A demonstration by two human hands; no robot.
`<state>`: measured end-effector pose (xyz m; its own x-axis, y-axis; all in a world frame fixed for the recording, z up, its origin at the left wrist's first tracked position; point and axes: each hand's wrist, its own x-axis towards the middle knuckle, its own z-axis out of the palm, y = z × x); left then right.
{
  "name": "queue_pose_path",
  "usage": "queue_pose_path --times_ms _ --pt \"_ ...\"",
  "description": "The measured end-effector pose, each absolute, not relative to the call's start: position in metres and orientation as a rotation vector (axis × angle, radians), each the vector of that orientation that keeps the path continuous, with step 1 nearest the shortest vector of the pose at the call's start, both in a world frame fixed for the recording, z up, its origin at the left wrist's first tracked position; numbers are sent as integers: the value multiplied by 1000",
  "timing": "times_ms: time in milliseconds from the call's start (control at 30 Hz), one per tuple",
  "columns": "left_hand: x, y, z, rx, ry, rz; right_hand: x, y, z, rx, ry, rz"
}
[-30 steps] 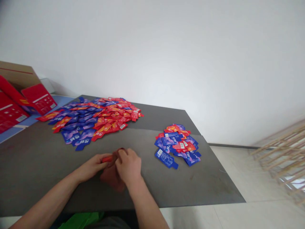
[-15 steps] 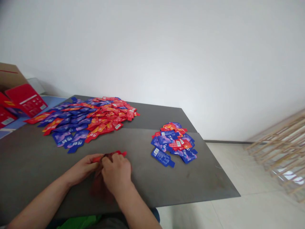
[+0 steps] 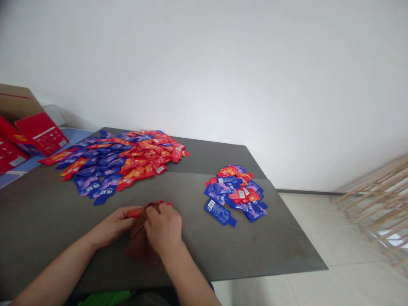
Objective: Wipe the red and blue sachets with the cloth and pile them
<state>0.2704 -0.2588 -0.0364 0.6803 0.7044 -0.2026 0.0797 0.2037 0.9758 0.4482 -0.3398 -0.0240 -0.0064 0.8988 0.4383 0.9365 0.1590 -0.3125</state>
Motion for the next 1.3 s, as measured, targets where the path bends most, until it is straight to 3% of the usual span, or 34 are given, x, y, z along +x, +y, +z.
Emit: queue_pose_path --times_ms 133,333,567,733,833,1067,1300 --pt "272 -263 -32 1352 754 450 485 -328 -13 -1968 -1608 -172" --pt "268 -261 -38 1239 693 465 441 -366 -1 -1510 -1885 -134" --pt "272 -263 -32 1333 756 433 490 -330 -15 -2002 -1591 -129" --pt "268 -264 -35 1254 722 485 466 -373 15 -1525 -1674 -104" --pt "269 -263 -35 1187 716 458 429 -375 3 -1401 -1857 -49" --pt "272 -264 -29 1331 778 443 487 -352 -31 -2050 -1456 -32" --pt "260 -253 -37 1021 909 561 495 -438 -56 -1693 -1521 191"
